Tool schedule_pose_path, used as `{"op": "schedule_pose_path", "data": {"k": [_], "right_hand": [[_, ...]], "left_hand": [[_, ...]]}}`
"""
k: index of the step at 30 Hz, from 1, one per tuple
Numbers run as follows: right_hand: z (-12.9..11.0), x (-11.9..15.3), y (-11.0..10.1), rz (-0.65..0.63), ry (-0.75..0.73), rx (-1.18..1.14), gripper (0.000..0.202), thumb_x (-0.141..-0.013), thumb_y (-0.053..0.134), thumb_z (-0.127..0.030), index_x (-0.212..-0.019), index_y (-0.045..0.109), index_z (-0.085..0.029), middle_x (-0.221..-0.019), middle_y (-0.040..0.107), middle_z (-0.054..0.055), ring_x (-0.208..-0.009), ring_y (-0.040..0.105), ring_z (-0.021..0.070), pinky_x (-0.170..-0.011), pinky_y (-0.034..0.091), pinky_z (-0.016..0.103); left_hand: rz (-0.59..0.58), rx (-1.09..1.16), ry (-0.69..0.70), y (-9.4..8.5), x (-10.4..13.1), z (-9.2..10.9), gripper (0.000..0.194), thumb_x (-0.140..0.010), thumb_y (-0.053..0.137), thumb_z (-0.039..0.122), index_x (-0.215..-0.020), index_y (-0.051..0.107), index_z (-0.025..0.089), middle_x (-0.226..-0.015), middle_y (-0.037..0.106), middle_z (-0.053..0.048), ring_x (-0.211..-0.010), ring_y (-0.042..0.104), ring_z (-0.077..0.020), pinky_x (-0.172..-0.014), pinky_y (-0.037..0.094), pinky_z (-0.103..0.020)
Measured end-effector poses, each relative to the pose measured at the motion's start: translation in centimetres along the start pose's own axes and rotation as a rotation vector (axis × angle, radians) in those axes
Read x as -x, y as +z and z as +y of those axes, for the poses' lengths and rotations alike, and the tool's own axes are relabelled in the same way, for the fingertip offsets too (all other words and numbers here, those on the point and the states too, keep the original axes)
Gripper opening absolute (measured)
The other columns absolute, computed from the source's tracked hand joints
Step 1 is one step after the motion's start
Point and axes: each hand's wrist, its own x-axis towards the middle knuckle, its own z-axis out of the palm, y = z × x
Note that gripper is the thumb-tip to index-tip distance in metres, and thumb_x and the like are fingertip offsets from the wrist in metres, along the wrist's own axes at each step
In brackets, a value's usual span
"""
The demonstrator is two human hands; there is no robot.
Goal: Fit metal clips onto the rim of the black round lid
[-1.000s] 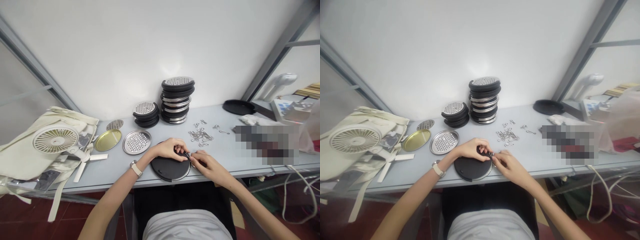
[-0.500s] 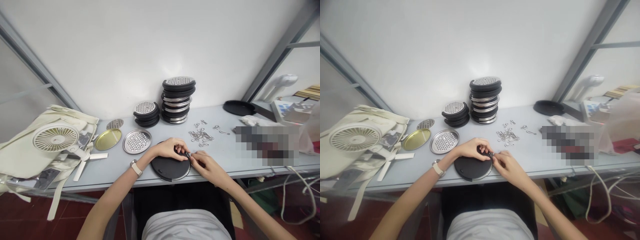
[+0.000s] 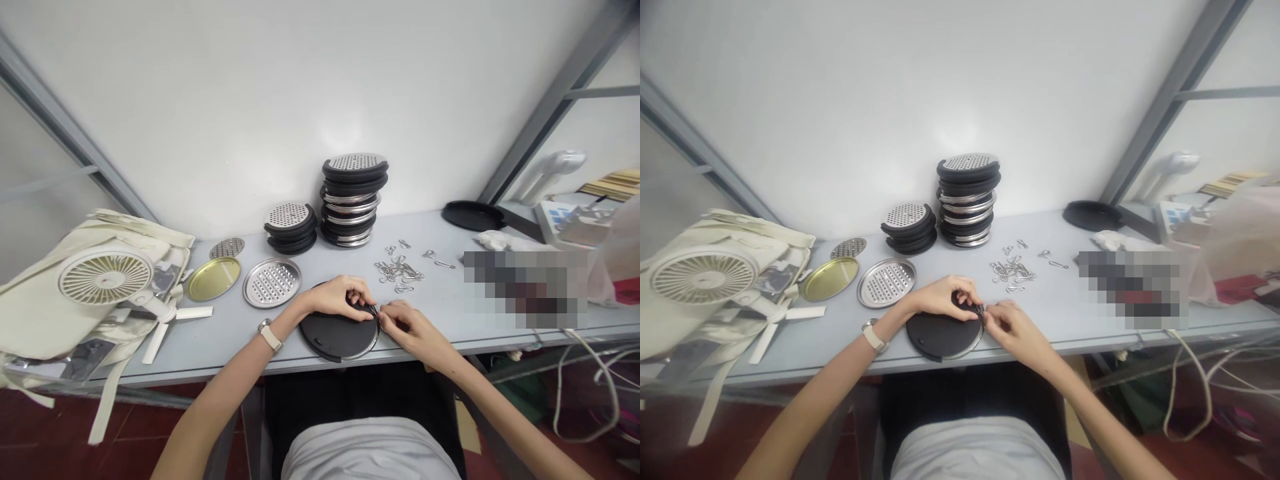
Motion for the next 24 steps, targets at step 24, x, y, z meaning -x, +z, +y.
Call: {"op": "schedule_pose_path", "data": {"k": [24], "right_hand": [[-0.5, -0.2, -0.1, 0.027, 0.024, -0.044, 0.038, -0.097, 0.033, -0.036, -0.062, 0.031, -0.021, -0.060, 0.039, -0.003, -0.061, 0.044, 0.0148, -0.063, 0.036, 0.027]], "left_hand": [[0.043, -0.042, -0.013, -0.1, 0.0, 0.5, 0.027, -0.071, 0.071, 0.020, -0.095, 0.063, 0.014, -0.074, 0.056, 0.002, -0.069, 0.052, -0.0085, -0.065, 0.040, -0.020]]}}
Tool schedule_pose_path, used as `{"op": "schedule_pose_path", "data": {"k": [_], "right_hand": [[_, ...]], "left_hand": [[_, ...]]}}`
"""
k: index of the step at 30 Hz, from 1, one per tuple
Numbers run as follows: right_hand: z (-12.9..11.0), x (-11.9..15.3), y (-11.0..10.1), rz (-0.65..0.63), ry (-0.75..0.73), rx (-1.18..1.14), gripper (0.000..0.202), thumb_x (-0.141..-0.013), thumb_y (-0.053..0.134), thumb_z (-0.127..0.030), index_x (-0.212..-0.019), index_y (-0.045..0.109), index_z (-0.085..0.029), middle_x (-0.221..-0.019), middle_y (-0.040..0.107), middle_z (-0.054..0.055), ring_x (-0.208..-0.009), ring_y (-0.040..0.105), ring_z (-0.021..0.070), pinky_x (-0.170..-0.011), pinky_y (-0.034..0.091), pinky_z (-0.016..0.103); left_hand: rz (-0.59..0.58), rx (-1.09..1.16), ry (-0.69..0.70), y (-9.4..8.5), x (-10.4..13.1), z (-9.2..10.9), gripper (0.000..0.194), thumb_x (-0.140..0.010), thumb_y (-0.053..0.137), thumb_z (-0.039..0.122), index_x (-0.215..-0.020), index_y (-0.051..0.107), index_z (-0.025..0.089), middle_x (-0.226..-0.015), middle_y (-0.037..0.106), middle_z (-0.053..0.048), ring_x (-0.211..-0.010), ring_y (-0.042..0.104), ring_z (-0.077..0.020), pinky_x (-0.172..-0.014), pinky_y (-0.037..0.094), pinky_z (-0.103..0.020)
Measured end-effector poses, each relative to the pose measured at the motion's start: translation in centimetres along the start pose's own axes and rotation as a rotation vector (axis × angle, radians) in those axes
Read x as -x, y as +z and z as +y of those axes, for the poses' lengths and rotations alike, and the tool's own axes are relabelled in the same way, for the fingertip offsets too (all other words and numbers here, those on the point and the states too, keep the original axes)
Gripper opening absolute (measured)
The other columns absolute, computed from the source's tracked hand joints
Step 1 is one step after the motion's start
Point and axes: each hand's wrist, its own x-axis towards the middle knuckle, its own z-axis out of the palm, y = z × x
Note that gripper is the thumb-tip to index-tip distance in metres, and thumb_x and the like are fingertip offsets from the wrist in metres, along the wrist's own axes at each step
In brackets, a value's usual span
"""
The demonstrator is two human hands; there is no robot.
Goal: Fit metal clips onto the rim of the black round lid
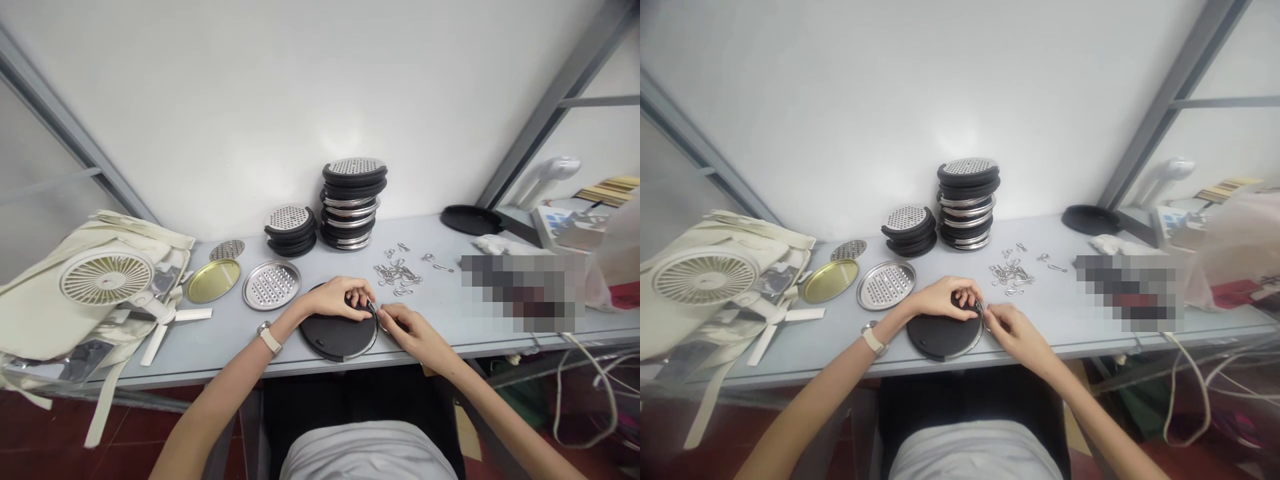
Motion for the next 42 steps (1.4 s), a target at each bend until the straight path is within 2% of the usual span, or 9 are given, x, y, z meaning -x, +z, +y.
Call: {"op": "schedule_pose_path", "data": {"k": [6, 10, 28, 37, 42], "right_hand": [[-0.2, -0.2, 0.3, -0.006, -0.034, 0.081, 0.038, -0.098, 0.030, -0.035, -0.064, 0.033, -0.021, -0.059, 0.042, -0.003, -0.059, 0.045, 0.0150, -0.067, 0.036, 0.029], [-0.1, -0.2, 0.2, -0.021, -0.048, 0.083, 0.038, -0.098, 0.030, -0.035, -0.063, 0.033, -0.021, -0.059, 0.041, -0.003, -0.059, 0.045, 0.0147, -0.065, 0.035, 0.029], [0.0, -0.2, -0.4, -0.052, -0.034, 0.014, 0.040, -0.098, 0.033, -0.037, -0.062, 0.040, -0.020, -0.060, 0.044, -0.002, -0.061, 0.046, 0.0149, -0.067, 0.040, 0.030], [0.5, 0.0, -0.8, -0.101, -0.029, 0.011, 0.043, -0.097, 0.034, -0.045, -0.068, 0.051, -0.019, -0.068, 0.052, 0.001, -0.068, 0.050, 0.0165, -0.071, 0.043, 0.029], [0.5, 0.1, -1.3, -0.131, -0.033, -0.023, 0.041, -0.096, 0.036, -0.043, -0.065, 0.047, -0.019, -0.066, 0.047, 0.000, -0.064, 0.047, 0.0153, -0.067, 0.042, 0.029]], "left_hand": [[0.000, 0.003, -0.006, 0.0, 0.0, 0.0, 0.029, -0.070, 0.071, 0.017, -0.097, 0.062, 0.014, -0.074, 0.056, 0.002, -0.070, 0.052, -0.0084, -0.065, 0.041, -0.020], [0.011, -0.021, 0.037, 0.0, -0.1, -0.2, 0.026, -0.070, 0.071, 0.018, -0.094, 0.064, 0.014, -0.075, 0.055, 0.002, -0.069, 0.050, -0.0088, -0.064, 0.041, -0.021], [-0.016, 0.039, 0.010, -0.1, 0.1, 0.0, 0.019, -0.071, 0.072, 0.021, -0.088, 0.068, 0.013, -0.079, 0.052, 0.000, -0.072, 0.049, -0.0098, -0.066, 0.041, -0.021], [-0.029, 0.083, 0.018, 0.0, 0.1, -0.1, 0.021, -0.068, 0.075, 0.023, -0.084, 0.068, 0.012, -0.077, 0.053, 0.000, -0.068, 0.048, -0.0088, -0.063, 0.041, -0.021], [-0.049, 0.080, 0.017, -0.1, 0.1, 0.0, 0.018, -0.070, 0.073, 0.021, -0.086, 0.068, 0.012, -0.077, 0.053, 0.000, -0.068, 0.048, -0.0086, -0.064, 0.041, -0.021]]}}
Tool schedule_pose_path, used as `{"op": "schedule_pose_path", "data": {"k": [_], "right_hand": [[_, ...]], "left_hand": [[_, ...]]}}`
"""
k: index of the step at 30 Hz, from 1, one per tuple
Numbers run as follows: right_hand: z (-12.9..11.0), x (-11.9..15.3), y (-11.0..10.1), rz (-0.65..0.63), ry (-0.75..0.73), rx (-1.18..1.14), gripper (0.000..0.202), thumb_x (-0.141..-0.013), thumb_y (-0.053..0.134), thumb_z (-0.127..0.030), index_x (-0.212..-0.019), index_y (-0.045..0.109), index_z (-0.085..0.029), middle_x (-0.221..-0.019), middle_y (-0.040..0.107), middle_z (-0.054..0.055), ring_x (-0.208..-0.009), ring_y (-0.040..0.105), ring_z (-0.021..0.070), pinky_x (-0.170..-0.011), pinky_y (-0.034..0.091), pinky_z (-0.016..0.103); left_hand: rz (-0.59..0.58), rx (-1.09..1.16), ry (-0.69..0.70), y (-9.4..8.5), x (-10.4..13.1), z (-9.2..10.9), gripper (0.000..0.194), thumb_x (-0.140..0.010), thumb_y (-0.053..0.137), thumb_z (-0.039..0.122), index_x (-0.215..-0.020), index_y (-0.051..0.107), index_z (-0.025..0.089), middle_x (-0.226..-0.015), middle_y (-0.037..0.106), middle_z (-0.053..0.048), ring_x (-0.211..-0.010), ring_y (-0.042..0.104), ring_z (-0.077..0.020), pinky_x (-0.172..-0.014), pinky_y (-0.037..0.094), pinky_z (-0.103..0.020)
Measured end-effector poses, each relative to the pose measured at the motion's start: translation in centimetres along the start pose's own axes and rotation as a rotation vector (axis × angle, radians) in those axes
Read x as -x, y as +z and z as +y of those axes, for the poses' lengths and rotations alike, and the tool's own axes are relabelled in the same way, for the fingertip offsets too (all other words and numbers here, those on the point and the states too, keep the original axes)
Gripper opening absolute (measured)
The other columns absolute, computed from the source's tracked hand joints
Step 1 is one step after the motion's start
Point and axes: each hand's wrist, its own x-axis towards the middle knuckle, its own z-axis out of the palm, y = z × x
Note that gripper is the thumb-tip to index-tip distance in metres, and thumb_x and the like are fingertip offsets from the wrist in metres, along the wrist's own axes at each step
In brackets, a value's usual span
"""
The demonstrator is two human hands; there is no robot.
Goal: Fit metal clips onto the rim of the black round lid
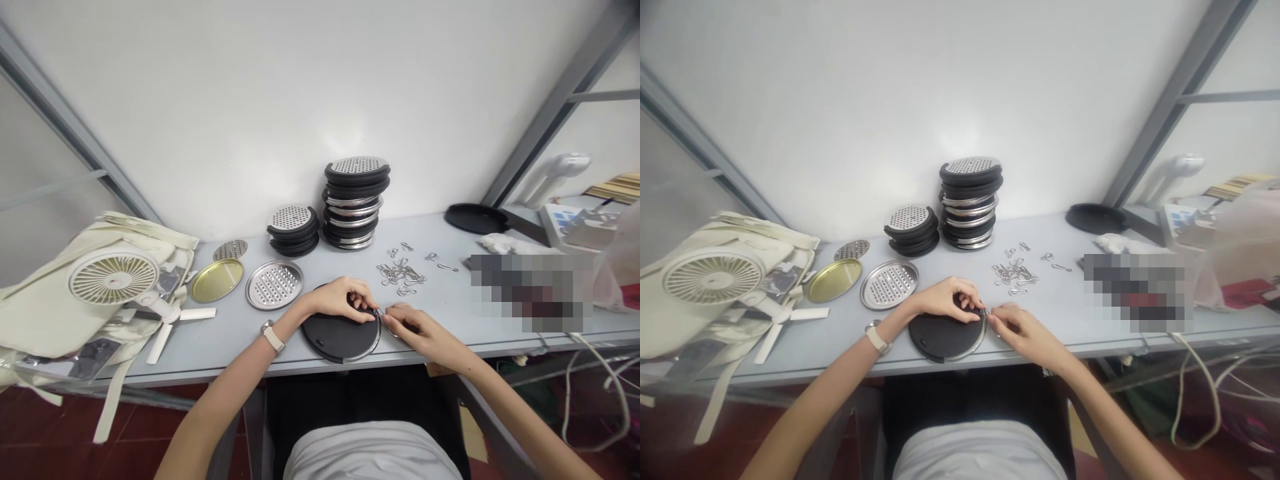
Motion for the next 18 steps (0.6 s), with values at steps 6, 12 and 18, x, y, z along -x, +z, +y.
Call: {"op": "schedule_pose_path", "data": {"k": [6, 12, 18], "right_hand": [[-0.4, -0.4, 0.7, 0.065, 0.016, 0.021, 0.041, -0.097, 0.035, -0.041, -0.064, 0.045, -0.020, -0.063, 0.047, -0.001, -0.062, 0.046, 0.0149, -0.065, 0.041, 0.029], [-0.6, -0.7, 1.0, 0.079, 0.002, 0.067, 0.043, -0.098, 0.033, -0.042, -0.063, 0.045, -0.019, -0.060, 0.047, -0.002, -0.060, 0.048, 0.0149, -0.068, 0.041, 0.029], [-0.1, -0.2, 0.7, 0.056, 0.015, 0.045, 0.042, -0.097, 0.034, -0.044, -0.070, 0.054, -0.019, -0.068, 0.055, 0.002, -0.069, 0.051, 0.0176, -0.073, 0.042, 0.031]], "left_hand": [[0.011, -0.073, -0.011, 0.0, -0.1, 0.4, 0.025, -0.071, 0.072, 0.018, -0.095, 0.065, 0.015, -0.076, 0.053, 0.001, -0.072, 0.049, -0.0094, -0.066, 0.041, -0.021], [0.036, -0.119, 0.014, -0.1, -0.1, 0.2, 0.030, -0.069, 0.073, 0.020, -0.098, 0.064, 0.016, -0.080, 0.051, 0.001, -0.069, 0.048, -0.0088, -0.065, 0.040, -0.021], [0.032, -0.072, -0.008, -0.1, -0.1, -0.1, 0.022, -0.069, 0.074, 0.022, -0.089, 0.067, 0.014, -0.082, 0.051, 0.000, -0.067, 0.048, -0.0080, -0.065, 0.040, -0.022]]}}
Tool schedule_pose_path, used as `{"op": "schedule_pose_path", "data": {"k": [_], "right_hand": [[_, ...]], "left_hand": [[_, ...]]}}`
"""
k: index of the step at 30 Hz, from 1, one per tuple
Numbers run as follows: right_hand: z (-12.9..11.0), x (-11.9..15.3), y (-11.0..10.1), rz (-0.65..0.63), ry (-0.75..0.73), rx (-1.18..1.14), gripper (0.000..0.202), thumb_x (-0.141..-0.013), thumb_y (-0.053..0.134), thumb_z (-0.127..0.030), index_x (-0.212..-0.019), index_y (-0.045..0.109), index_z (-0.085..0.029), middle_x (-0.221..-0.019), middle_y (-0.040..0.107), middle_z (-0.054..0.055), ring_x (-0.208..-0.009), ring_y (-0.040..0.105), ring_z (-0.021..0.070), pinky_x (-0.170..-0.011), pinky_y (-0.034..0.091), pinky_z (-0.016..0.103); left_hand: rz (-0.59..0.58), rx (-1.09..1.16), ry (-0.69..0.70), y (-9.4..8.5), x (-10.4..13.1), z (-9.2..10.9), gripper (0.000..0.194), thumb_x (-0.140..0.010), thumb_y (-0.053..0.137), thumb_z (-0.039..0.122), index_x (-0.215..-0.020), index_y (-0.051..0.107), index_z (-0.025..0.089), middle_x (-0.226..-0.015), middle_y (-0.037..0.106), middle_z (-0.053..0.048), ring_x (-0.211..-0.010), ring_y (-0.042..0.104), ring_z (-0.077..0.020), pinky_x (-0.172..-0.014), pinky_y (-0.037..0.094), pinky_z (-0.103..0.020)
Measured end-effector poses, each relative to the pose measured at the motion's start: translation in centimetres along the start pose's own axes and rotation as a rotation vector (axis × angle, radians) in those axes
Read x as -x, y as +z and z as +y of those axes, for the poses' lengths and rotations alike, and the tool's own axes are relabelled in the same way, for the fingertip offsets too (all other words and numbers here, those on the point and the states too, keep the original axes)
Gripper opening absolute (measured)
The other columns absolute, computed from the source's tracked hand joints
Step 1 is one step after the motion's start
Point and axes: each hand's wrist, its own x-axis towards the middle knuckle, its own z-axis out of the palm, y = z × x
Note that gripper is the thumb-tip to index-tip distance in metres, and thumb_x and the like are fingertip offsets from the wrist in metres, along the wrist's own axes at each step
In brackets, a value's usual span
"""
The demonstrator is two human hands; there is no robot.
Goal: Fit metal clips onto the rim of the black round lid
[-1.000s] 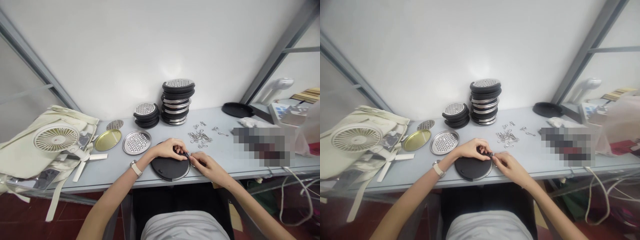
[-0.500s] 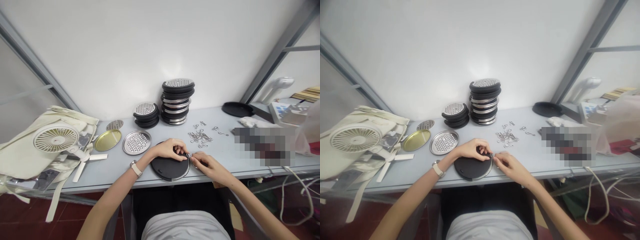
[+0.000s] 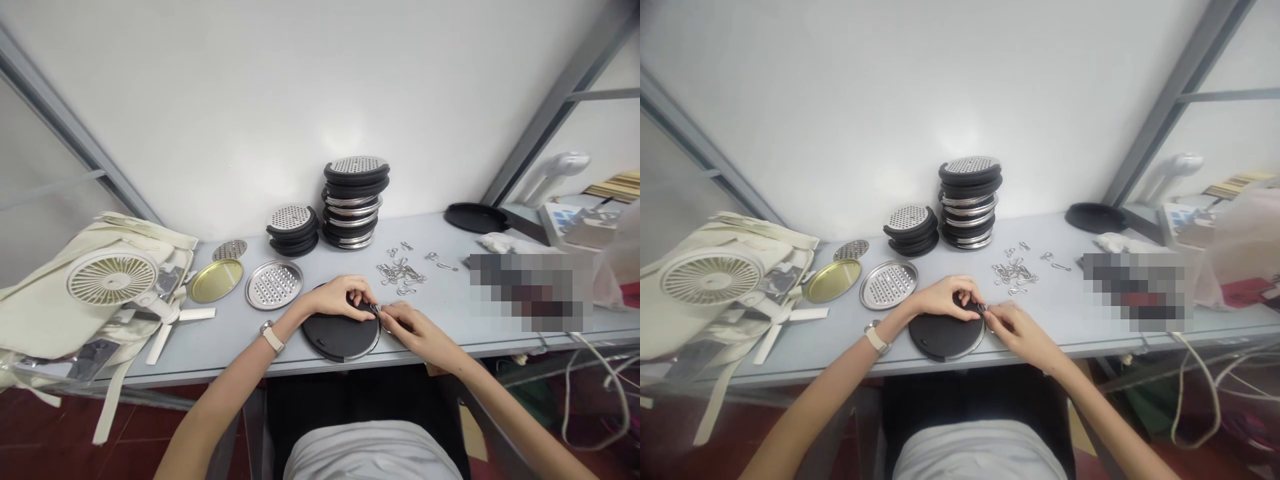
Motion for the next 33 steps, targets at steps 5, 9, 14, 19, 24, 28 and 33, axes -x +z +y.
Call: {"op": "schedule_pose_path", "data": {"k": [5, 9, 14, 19, 24, 28, 33], "right_hand": [[-0.20, 0.04, -0.19, 0.000, -0.008, -0.017, 0.045, -0.096, 0.034, -0.048, -0.071, 0.056, -0.019, -0.069, 0.056, 0.002, -0.070, 0.053, 0.0182, -0.074, 0.044, 0.031], [-0.16, 0.06, -0.33, -0.007, -0.016, -0.017, 0.048, -0.096, 0.033, -0.050, -0.067, 0.055, -0.019, -0.066, 0.054, 0.001, -0.068, 0.053, 0.0178, -0.072, 0.044, 0.030], [0.28, 0.06, -0.24, -0.042, -0.010, -0.009, 0.044, -0.097, 0.033, -0.046, -0.069, 0.051, -0.019, -0.069, 0.052, 0.001, -0.069, 0.051, 0.0173, -0.072, 0.043, 0.030], [0.12, 0.01, -0.23, -0.037, -0.001, -0.024, 0.042, -0.097, 0.033, -0.045, -0.068, 0.050, -0.019, -0.068, 0.050, 0.001, -0.068, 0.050, 0.0171, -0.071, 0.043, 0.031], [-0.13, 0.10, -0.39, -0.039, 0.000, -0.032, 0.041, -0.097, 0.034, -0.044, -0.070, 0.054, -0.019, -0.070, 0.054, 0.002, -0.070, 0.052, 0.0182, -0.073, 0.043, 0.031], [0.00, 0.12, -0.40, -0.040, 0.006, -0.037, 0.042, -0.097, 0.034, -0.045, -0.068, 0.050, -0.019, -0.068, 0.050, 0.001, -0.069, 0.051, 0.0174, -0.071, 0.042, 0.030], [0.19, 0.10, -0.36, -0.048, 0.006, -0.043, 0.041, -0.097, 0.034, -0.044, -0.068, 0.047, -0.019, -0.067, 0.047, 0.000, -0.067, 0.049, 0.0167, -0.069, 0.040, 0.029]], "left_hand": [[-0.015, 0.035, -0.015, 0.00, -0.02, 0.11, 0.020, -0.070, 0.074, 0.022, -0.087, 0.068, 0.013, -0.080, 0.050, 0.000, -0.067, 0.047, -0.0079, -0.065, 0.040, -0.022], [-0.023, 0.056, -0.017, 0.00, 0.02, 0.30, 0.020, -0.069, 0.075, 0.024, -0.084, 0.067, 0.013, -0.080, 0.050, 0.000, -0.067, 0.047, -0.0082, -0.065, 0.041, -0.022], [-0.025, 0.000, 0.023, 0.19, -0.06, 0.12, 0.021, -0.069, 0.074, 0.022, -0.085, 0.063, 0.013, -0.078, 0.051, 0.001, -0.067, 0.047, -0.0088, -0.064, 0.040, -0.022], [-0.060, -0.068, 0.088, 0.14, -0.03, 0.07, 0.019, -0.073, 0.071, 0.024, -0.084, 0.058, 0.014, -0.083, 0.049, -0.001, -0.069, 0.047, -0.0097, -0.064, 0.042, -0.023], [-0.052, -0.198, 0.112, 0.13, 0.44, 0.47, 0.018, -0.077, 0.068, 0.027, -0.086, 0.058, 0.015, -0.082, 0.047, -0.001, -0.070, 0.047, -0.0105, -0.066, 0.042, -0.023], [-0.034, -0.226, 0.150, 0.26, 0.54, 0.47, 0.018, -0.077, 0.067, 0.027, -0.087, 0.057, 0.015, -0.083, 0.047, -0.001, -0.070, 0.048, -0.0106, -0.066, 0.042, -0.023], [-0.017, -0.255, 0.159, 0.28, 0.47, 0.33, 0.020, -0.077, 0.067, 0.028, -0.089, 0.058, 0.016, -0.085, 0.049, -0.001, -0.073, 0.051, -0.0107, -0.068, 0.044, -0.022]]}}
